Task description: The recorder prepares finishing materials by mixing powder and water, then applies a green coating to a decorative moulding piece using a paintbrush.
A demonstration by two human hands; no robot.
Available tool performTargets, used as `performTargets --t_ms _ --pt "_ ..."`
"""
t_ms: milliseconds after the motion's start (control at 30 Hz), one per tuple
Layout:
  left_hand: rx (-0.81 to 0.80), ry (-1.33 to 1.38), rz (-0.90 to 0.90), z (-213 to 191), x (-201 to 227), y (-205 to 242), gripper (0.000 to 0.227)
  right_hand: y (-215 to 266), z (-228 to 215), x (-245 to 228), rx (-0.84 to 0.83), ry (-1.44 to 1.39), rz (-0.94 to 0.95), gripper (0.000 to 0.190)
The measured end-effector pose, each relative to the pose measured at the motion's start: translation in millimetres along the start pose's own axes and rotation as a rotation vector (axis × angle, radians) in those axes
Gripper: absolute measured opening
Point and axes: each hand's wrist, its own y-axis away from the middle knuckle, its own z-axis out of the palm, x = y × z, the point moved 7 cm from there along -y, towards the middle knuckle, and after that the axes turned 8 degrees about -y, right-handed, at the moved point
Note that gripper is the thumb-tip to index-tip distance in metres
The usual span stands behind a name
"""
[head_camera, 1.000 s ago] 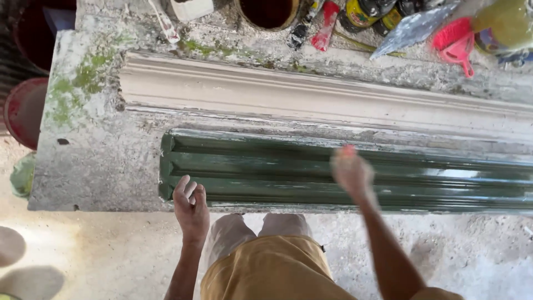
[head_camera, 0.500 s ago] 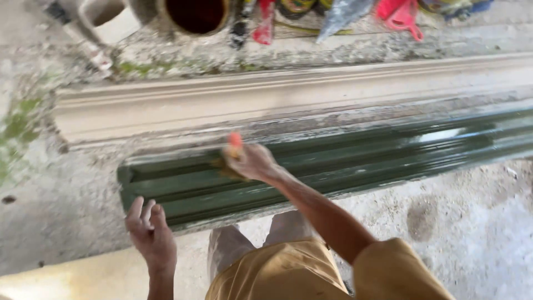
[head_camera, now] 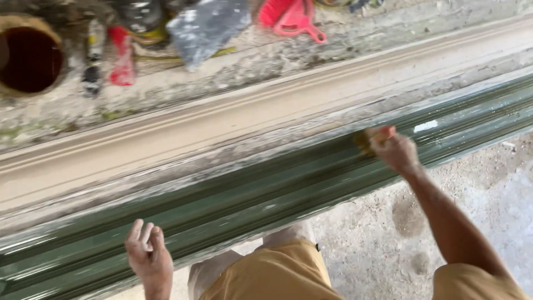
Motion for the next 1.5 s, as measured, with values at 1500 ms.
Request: performTargets --t_ms 1500 --pt "-0.265 -0.317 -0.002 465 52 56 0.028 -6 -92 488 1.319 -0.556 0.754 0.023"
